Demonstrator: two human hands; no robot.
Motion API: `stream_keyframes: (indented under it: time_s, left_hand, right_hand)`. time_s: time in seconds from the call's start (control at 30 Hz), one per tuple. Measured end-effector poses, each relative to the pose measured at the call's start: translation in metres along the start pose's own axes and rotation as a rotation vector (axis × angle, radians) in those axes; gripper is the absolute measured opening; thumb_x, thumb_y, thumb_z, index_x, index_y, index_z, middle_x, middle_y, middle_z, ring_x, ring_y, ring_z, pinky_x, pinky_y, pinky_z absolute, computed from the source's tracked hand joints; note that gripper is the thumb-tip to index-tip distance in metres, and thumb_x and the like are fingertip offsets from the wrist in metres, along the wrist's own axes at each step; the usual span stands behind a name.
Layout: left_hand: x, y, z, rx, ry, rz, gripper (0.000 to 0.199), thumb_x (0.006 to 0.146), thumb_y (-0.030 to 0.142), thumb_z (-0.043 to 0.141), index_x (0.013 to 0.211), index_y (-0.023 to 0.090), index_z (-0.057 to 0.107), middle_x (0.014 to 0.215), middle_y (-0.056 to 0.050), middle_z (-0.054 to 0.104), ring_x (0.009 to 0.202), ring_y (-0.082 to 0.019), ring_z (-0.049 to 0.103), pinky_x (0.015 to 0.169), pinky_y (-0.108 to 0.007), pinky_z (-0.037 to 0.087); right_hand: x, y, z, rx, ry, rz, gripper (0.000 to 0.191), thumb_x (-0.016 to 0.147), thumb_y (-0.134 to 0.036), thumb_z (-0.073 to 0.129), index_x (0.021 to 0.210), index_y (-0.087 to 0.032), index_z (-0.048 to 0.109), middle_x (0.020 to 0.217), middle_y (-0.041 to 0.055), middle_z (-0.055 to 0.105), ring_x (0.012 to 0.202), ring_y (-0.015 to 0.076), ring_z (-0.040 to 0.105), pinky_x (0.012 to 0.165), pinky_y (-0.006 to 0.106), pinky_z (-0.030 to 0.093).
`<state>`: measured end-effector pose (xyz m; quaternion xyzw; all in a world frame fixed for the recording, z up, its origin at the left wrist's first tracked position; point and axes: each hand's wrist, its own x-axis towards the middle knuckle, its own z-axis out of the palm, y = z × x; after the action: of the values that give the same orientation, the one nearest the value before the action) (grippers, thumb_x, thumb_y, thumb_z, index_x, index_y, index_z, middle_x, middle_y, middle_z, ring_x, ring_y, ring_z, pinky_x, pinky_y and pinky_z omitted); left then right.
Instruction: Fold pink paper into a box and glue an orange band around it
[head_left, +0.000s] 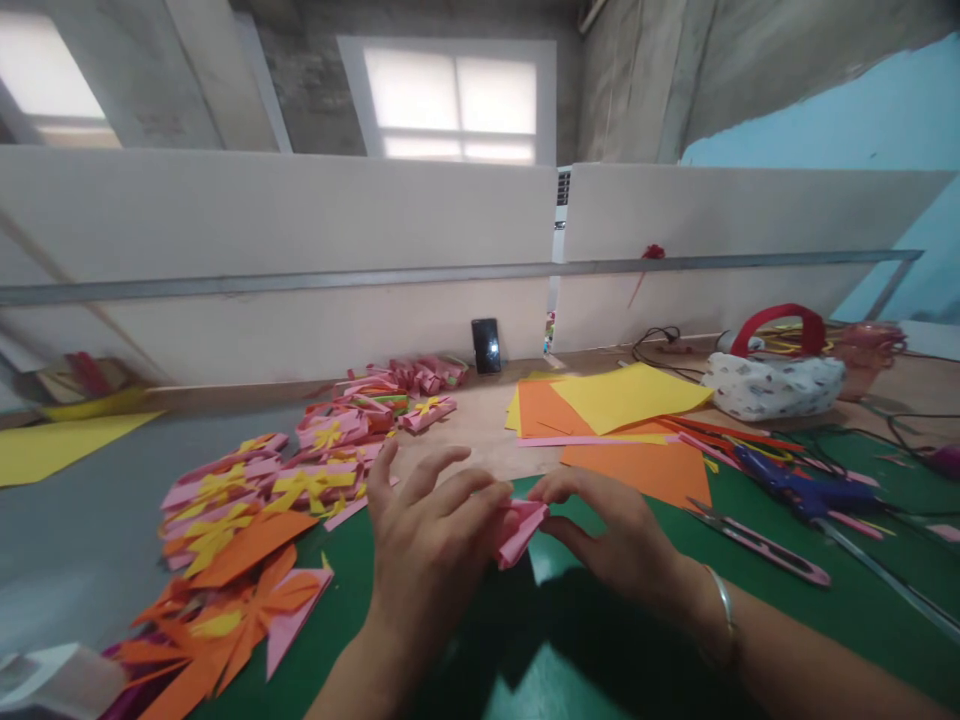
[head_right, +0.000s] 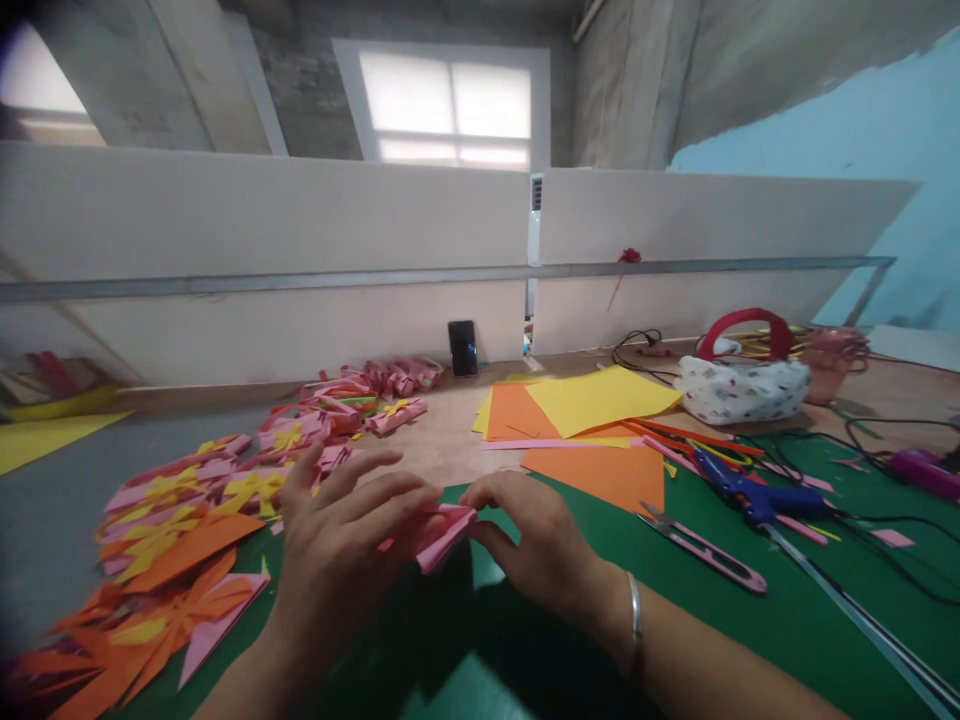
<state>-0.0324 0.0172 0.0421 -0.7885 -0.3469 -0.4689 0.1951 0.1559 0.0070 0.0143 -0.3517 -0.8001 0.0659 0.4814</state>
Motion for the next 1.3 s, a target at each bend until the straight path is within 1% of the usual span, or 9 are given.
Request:
stream_keyframes:
  time_s: [0.13,0.3,0.4,0.57,0.83,0.97,1.17,1.23,1.3]
  left_hand:
    - [-0.001,0.005,0.0,-0.008,-0.041,-0.043,0.018,0.079,0.03,0.062,0.062,0.025,0.064,0.062,0.008,0.067,0.085,-0.02,0.062,0.106,-0.054,0.014]
    - [-0.004,0.008,0.002,0.012,-0.007,-0.022,0.016,0.081,0.027,0.06,0.066,0.025,0.066,0.064,0.007,0.068,0.085,-0.021,0.062,0.103,-0.055,0.017]
    - [-0.005,0.01,0.003,0.013,-0.009,-0.003,0.014,0.081,0.027,0.061,0.068,0.024,0.065,0.064,0.007,0.068,0.084,-0.021,0.062,0.102,-0.055,0.019]
    - [-0.006,0.01,0.002,0.019,-0.042,-0.03,0.021,0.085,0.027,0.054,0.067,0.023,0.063,0.063,0.005,0.066,0.083,-0.021,0.062,0.1,-0.054,0.021]
    - [-0.006,0.011,0.006,0.02,-0.073,-0.047,0.023,0.085,0.027,0.053,0.064,0.023,0.061,0.06,0.005,0.064,0.084,-0.021,0.061,0.1,-0.054,0.022]
    - [-0.008,0.015,0.007,0.005,-0.071,-0.031,0.023,0.085,0.026,0.054,0.064,0.024,0.061,0.059,0.006,0.064,0.085,-0.021,0.061,0.1,-0.053,0.022]
    - [-0.009,0.026,0.011,0.013,-0.072,0.01,0.026,0.085,0.025,0.054,0.06,0.021,0.06,0.06,0.007,0.063,0.082,-0.016,0.061,0.102,-0.051,0.021]
    - [-0.011,0.03,0.012,0.029,-0.088,0.003,0.024,0.084,0.022,0.056,0.06,0.021,0.06,0.06,0.006,0.063,0.079,-0.015,0.06,0.103,-0.05,0.021]
    - [-0.012,0.033,0.013,0.031,-0.092,-0.009,0.023,0.084,0.021,0.055,0.061,0.021,0.06,0.059,0.006,0.062,0.076,-0.015,0.06,0.103,-0.05,0.021]
  right_hand:
    - [0.001,-0.004,-0.001,0.099,-0.03,0.128,0.012,0.079,-0.018,0.062,0.087,-0.021,0.054,0.091,0.0039,0.065,0.084,0.0165,0.06,0.077,0.03,0.049]
    - [0.006,-0.009,-0.002,0.303,-0.106,0.448,0.012,0.083,-0.029,0.057,0.084,-0.017,0.056,0.076,0.0018,0.059,0.07,0.0145,0.055,0.065,0.028,0.047]
    - [0.008,-0.012,-0.001,0.381,-0.136,0.555,0.011,0.083,-0.028,0.055,0.082,-0.016,0.055,0.072,0.0002,0.056,0.067,0.0132,0.053,0.061,0.026,0.045]
    - [0.006,-0.011,0.003,0.287,-0.147,0.556,0.005,0.079,-0.019,0.056,0.083,-0.016,0.056,0.074,0.0013,0.06,0.069,0.0142,0.056,0.063,0.027,0.044]
    - [0.005,-0.011,0.003,0.165,-0.127,0.52,0.006,0.079,-0.017,0.054,0.082,-0.017,0.06,0.071,0.0006,0.063,0.065,0.0133,0.057,0.059,0.025,0.043]
    - [0.007,-0.009,0.004,0.205,-0.098,0.559,0.005,0.075,-0.015,0.055,0.077,-0.016,0.06,0.069,0.0001,0.061,0.064,0.013,0.056,0.06,0.025,0.044]
    - [0.007,-0.005,0.005,0.268,0.005,0.701,0.007,0.066,-0.011,0.056,0.062,-0.017,0.054,0.06,-0.0013,0.057,0.059,0.0131,0.053,0.055,0.024,0.042]
    - [0.007,-0.003,0.006,0.295,0.018,0.703,0.008,0.066,-0.01,0.055,0.062,-0.017,0.053,0.058,-0.0028,0.054,0.057,0.012,0.051,0.053,0.023,0.041]
    - [0.006,-0.001,0.006,0.317,0.01,0.673,0.007,0.068,-0.01,0.052,0.067,-0.017,0.055,0.057,-0.0044,0.051,0.055,0.0108,0.049,0.052,0.022,0.039]
